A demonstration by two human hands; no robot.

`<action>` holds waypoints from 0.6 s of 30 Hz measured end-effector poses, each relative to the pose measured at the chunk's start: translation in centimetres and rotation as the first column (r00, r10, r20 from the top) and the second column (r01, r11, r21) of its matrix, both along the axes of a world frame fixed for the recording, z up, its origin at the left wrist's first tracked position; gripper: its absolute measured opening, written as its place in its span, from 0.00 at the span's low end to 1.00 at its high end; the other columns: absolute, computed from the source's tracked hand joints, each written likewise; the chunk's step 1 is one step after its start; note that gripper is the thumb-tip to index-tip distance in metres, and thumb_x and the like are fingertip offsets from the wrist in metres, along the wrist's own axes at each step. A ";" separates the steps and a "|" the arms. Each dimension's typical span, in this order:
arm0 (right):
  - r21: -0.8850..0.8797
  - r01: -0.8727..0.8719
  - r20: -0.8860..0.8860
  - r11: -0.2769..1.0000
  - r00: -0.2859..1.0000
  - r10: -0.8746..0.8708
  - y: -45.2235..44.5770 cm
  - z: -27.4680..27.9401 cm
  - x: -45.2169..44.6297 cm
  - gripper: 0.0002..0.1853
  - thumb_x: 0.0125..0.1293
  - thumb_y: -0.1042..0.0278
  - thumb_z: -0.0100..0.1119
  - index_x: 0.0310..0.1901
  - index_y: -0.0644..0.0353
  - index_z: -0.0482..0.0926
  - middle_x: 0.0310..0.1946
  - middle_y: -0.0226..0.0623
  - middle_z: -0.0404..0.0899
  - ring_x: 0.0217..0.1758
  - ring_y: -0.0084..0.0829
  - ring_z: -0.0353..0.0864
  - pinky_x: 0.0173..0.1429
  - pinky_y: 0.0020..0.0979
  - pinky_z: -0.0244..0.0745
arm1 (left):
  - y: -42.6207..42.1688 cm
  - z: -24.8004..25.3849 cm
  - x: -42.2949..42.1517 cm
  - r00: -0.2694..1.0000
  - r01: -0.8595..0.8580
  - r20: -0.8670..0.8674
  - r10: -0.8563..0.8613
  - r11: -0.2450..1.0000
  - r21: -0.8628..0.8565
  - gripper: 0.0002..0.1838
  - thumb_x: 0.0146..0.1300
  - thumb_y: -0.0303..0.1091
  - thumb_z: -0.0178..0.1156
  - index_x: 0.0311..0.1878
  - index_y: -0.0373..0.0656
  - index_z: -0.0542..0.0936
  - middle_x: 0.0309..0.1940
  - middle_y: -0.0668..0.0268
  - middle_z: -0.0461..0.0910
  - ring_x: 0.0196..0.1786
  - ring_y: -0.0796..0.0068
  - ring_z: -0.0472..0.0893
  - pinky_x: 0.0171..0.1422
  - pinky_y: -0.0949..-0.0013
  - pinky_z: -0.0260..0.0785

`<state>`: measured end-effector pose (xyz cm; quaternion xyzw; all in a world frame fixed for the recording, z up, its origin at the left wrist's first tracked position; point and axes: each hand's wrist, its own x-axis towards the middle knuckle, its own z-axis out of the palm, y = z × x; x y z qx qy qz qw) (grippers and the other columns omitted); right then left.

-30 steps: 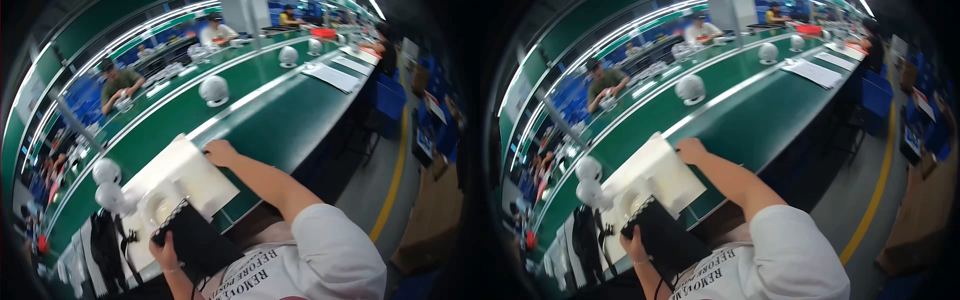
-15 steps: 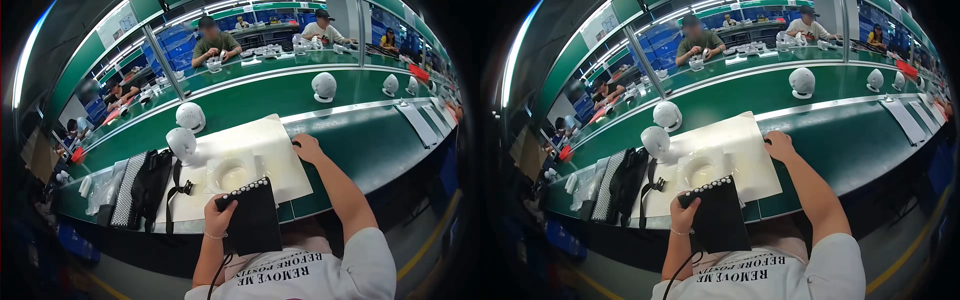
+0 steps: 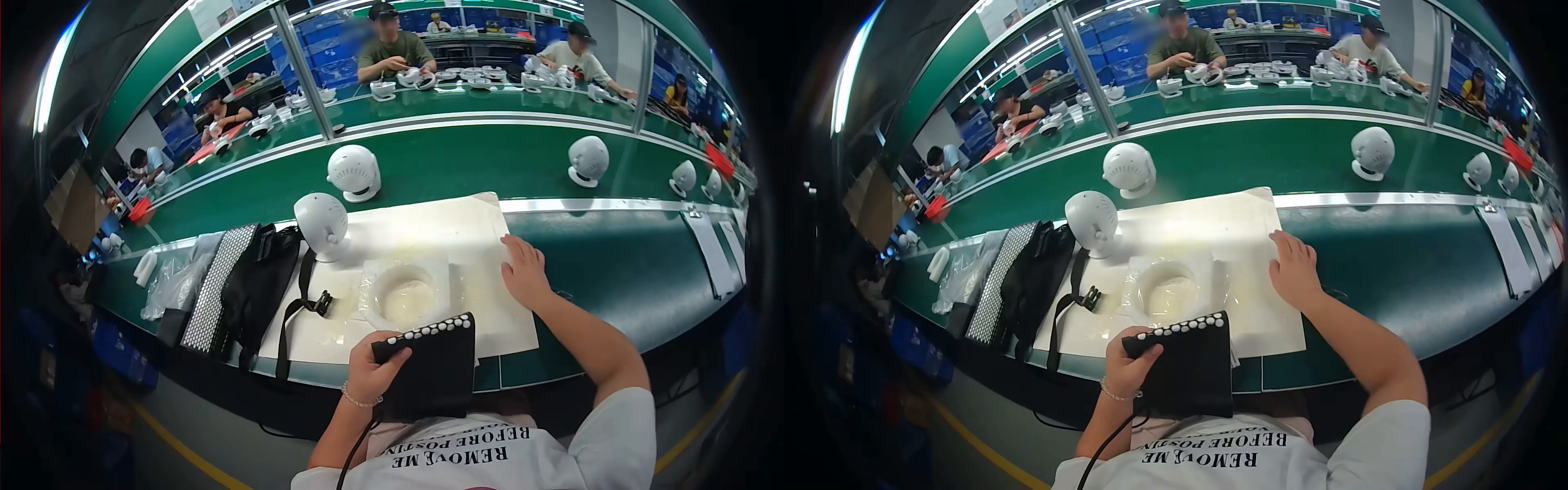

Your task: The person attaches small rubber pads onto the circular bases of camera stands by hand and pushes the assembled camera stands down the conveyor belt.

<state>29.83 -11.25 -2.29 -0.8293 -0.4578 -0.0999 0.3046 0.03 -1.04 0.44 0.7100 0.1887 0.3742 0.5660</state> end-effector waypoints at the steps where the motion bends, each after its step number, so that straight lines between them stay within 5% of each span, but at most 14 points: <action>1: -0.042 -0.040 -0.006 0.998 0.999 0.039 -0.2 0.5 -0.3 0.25 0.53 0.70 0.50 0.55 0.56 0.62 0.56 0.38 0.63 0.62 0.36 0.58 0.63 0.40 0.49 | 0.1 0.1 0.0 1.000 0.008 -0.029 -0.007 1.000 0.028 0.11 0.48 0.21 0.64 0.36 0.35 0.76 0.31 0.67 0.76 0.33 0.81 0.73 0.39 0.79 0.65; 13: 0.069 -0.234 -0.099 0.970 0.966 0.240 0.4 3.6 -1.3 0.23 0.53 0.75 0.53 0.53 0.58 0.64 0.58 0.39 0.61 0.63 0.39 0.56 0.65 0.37 0.50 | 0.6 0.8 -0.3 0.994 0.077 -0.089 -0.062 0.981 0.176 0.12 0.45 0.20 0.63 0.37 0.34 0.77 0.31 0.62 0.78 0.33 0.76 0.76 0.39 0.76 0.67; 18: 0.108 -0.569 -0.111 0.816 0.808 0.578 7.7 5.5 -2.0 0.14 0.59 0.69 0.51 0.47 0.60 0.71 0.51 0.40 0.69 0.57 0.39 0.65 0.61 0.34 0.59 | 0.6 1.0 -0.2 0.988 0.117 -0.115 -0.099 0.981 0.156 0.12 0.45 0.21 0.63 0.37 0.34 0.78 0.33 0.60 0.79 0.35 0.72 0.78 0.41 0.75 0.68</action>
